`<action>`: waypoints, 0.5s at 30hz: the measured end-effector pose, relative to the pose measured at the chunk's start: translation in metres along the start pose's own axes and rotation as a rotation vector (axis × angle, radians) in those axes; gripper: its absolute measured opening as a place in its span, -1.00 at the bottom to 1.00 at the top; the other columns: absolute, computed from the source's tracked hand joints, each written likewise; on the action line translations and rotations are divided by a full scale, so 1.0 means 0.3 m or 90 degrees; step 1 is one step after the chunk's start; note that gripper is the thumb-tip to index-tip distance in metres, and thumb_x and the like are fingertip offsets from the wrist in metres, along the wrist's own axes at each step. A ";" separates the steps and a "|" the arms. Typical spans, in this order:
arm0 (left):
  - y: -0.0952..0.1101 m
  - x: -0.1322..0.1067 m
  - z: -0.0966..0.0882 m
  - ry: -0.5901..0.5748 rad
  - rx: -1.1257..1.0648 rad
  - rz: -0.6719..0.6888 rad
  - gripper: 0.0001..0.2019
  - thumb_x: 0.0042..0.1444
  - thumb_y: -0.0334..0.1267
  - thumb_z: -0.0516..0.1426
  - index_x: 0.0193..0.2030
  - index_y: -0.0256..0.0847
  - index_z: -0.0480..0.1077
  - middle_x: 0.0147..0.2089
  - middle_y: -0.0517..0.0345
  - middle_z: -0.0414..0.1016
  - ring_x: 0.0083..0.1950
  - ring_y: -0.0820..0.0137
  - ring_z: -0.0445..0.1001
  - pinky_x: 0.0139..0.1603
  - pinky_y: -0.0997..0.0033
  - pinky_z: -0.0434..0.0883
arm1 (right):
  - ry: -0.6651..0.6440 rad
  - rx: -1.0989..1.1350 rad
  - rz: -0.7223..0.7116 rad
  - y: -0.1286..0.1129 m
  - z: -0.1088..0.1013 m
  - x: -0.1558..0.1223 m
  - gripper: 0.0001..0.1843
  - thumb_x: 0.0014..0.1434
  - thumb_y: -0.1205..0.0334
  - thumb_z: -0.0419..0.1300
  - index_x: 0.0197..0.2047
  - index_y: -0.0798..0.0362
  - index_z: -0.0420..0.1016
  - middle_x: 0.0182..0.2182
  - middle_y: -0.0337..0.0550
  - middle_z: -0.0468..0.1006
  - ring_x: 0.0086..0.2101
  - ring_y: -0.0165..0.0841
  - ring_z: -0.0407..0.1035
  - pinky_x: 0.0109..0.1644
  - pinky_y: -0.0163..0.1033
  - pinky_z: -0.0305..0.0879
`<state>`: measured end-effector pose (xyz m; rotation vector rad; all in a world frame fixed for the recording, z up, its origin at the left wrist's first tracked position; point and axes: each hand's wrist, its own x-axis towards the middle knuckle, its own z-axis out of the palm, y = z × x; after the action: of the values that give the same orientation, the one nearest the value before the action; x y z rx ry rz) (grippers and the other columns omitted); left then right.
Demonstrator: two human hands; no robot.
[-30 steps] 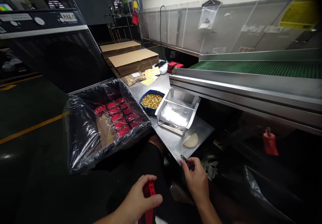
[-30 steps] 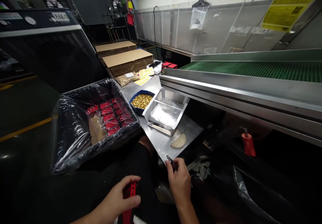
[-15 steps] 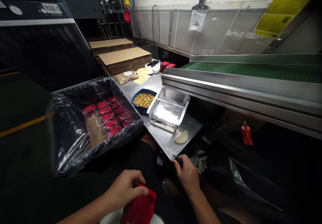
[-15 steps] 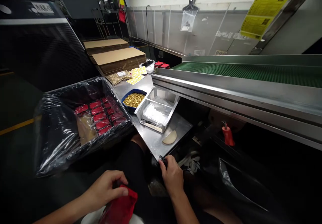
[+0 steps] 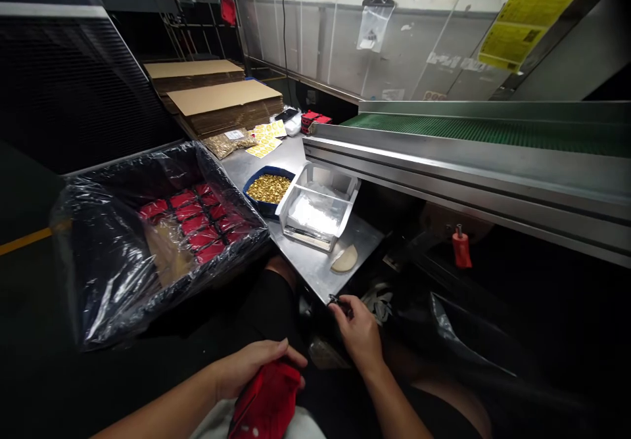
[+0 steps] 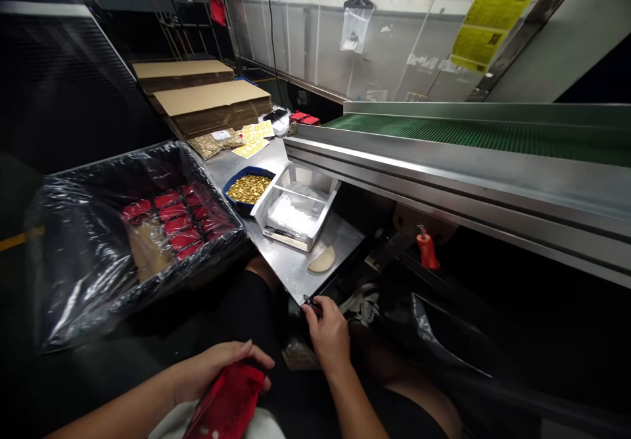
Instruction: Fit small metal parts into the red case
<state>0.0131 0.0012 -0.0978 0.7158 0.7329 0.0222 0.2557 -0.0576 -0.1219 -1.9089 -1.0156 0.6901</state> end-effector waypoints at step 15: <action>0.192 -0.100 0.118 0.214 -0.378 0.094 -0.32 0.36 0.21 -0.03 0.15 -0.48 0.44 -0.10 -0.25 0.58 -0.18 0.10 0.58 -0.09 0.19 0.50 | -0.381 0.426 0.214 -0.354 -0.044 -0.132 -0.47 0.32 -0.25 0.03 -0.28 0.10 0.43 -0.52 -0.32 0.19 -0.50 -0.51 0.05 -0.47 -0.37 -0.02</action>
<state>0.0250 0.0166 -0.0264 0.1926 0.9346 0.4860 0.2041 -0.0634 -0.0203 -1.2976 -0.6644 1.6327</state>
